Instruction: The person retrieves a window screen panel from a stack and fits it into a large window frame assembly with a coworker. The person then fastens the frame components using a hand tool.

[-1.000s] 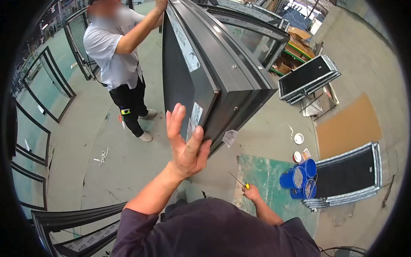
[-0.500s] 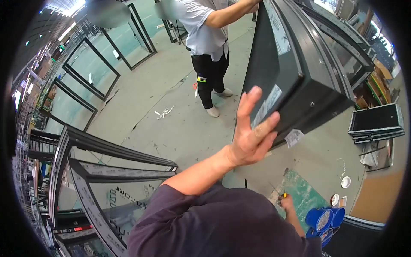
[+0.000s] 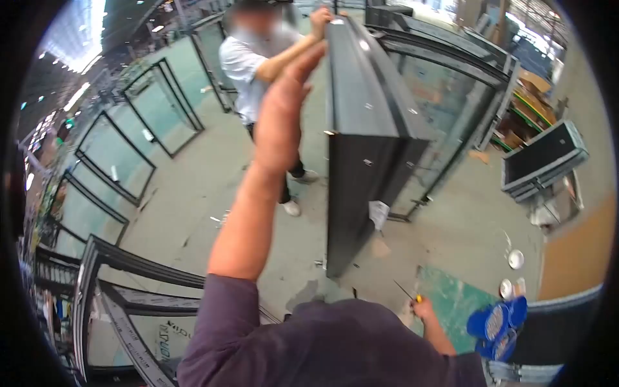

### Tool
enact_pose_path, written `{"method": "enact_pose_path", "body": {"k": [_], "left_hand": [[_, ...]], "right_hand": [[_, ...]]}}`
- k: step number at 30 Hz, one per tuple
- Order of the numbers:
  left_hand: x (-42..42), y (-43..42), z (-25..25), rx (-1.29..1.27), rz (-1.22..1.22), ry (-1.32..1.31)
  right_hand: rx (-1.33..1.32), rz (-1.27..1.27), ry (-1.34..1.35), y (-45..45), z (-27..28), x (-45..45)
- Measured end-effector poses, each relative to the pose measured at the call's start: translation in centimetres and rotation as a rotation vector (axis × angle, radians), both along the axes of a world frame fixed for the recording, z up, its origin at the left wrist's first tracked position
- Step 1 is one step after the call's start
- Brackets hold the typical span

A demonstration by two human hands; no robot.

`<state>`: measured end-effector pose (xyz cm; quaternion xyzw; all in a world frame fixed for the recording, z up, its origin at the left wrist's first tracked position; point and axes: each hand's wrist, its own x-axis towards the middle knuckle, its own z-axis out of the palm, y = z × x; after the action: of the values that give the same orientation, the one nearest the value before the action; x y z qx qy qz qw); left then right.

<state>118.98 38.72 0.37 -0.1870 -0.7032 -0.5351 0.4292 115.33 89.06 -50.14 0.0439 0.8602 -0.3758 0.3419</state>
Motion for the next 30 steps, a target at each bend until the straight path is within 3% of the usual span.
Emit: {"method": "enact_pose_path", "body": {"k": [1,3,4,9,16,18,19,22,27,29,30], "left_hand": [[0.7,0.6,0.4,-0.159,0.067,0.122],[1.8,1.4,-1.3,-0.344,0.204,0.154],[1.9,1.7,-2.5,-0.448,0.31,0.178],[3.8,4.1,-6.1,-0.414,0.397,0.118],[5.8,6.0,-14.6,-0.321,0.493,0.019],[6.1,6.5,-18.6,-0.269,0.505,0.0],[6.6,6.9,-20.4,-0.265,0.551,-0.092],[7.8,7.9,-26.9,-0.206,0.59,-0.285],[11.3,9.5,-35.0,-0.259,0.583,-0.657],[12.4,10.1,-38.4,-0.298,0.568,-0.694],[12.8,10.4,-39.2,-0.214,0.48,-0.851]], "right_hand": [[0.045,-0.01,0.047,0.6,-1.5,0.7],[-0.02,-0.134,0.069,-1.6,3.9,4.2],[0.044,-0.025,0.086,-0.8,2.9,4.4],[0.14,0.224,0.133,0.2,0.1,4.6],[-0.149,0.244,0.267,-2.2,-4.0,0.6],[0.019,0.208,0.034,-6.1,1.6,-0.1],[-0.082,0.115,-0.054,-5.8,-1.2,-1.2],[-0.011,0.243,0.013,-6.5,-0.8,-2.6],[-0.012,0.187,0.028,-6.1,-0.4,-1.8],[0.193,0.378,0.108,-4.6,-3.1,-1.6],[0.187,0.364,0.104,-4.0,-3.3,-1.1]]}}
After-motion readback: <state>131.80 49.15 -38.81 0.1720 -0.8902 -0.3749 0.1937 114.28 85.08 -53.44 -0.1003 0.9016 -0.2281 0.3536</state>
